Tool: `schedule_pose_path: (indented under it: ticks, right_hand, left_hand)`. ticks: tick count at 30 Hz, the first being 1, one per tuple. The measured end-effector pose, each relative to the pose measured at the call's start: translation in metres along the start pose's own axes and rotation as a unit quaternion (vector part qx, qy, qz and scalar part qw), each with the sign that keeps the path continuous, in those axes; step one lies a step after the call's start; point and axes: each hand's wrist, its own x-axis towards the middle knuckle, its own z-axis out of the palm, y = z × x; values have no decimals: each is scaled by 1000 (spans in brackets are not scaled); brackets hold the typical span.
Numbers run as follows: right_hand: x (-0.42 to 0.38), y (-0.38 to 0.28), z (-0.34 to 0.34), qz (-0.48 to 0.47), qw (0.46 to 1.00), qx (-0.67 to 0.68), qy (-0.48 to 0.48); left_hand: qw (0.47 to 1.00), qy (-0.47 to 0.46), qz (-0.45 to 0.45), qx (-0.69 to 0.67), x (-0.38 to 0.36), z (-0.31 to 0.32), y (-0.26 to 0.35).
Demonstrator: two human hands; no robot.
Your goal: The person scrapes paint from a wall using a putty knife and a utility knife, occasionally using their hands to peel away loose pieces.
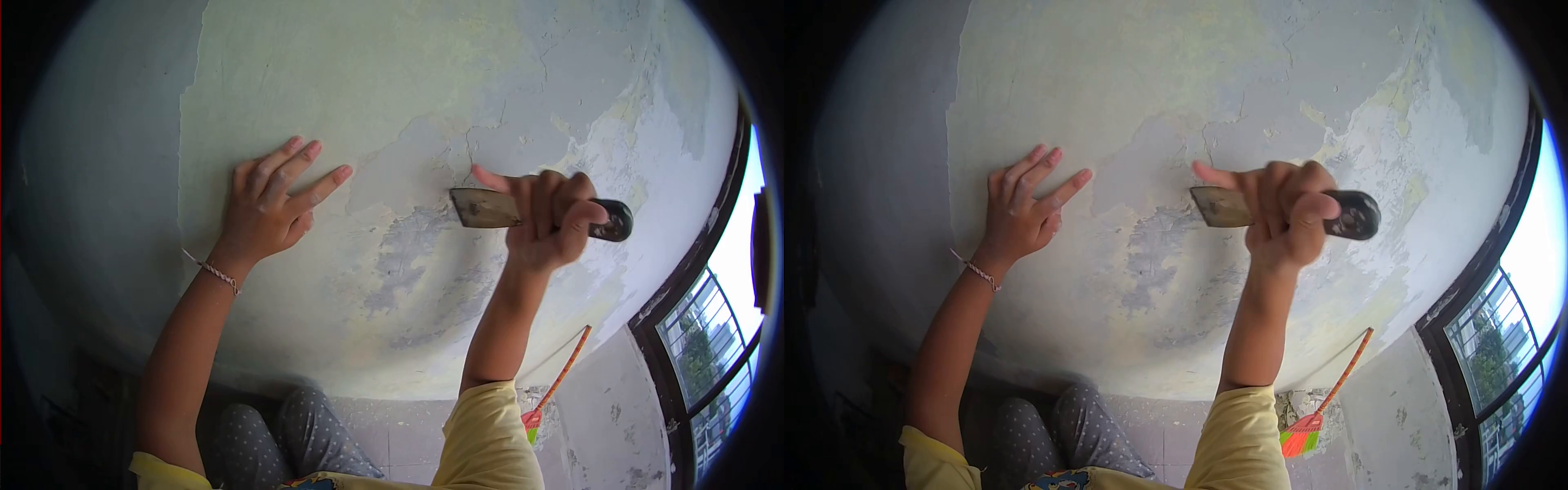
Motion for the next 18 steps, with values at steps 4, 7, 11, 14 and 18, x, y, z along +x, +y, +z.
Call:
schedule_pose_path:
  ticks: [4,7,11,14,18]
  right_hand:
    - [2,-5,2,27,1000,10,8]
    - [5,-29,-2,-74,983,165,-13]
    - [-8,31,18,141,985,-47,90]
    - [-21,33,23,126,989,18,71]
    - [-30,-10,44,-49,994,78,56]
  left_hand:
    - [1000,-4,-1,8,-1,2,1]
    - [1000,-8,-3,6,0,-1,1]
    - [1000,-3,4,5,-1,2,1]
    - [1000,3,-2,12,1,3,0]
    - [1000,-23,-18,-10,-16,1,5]
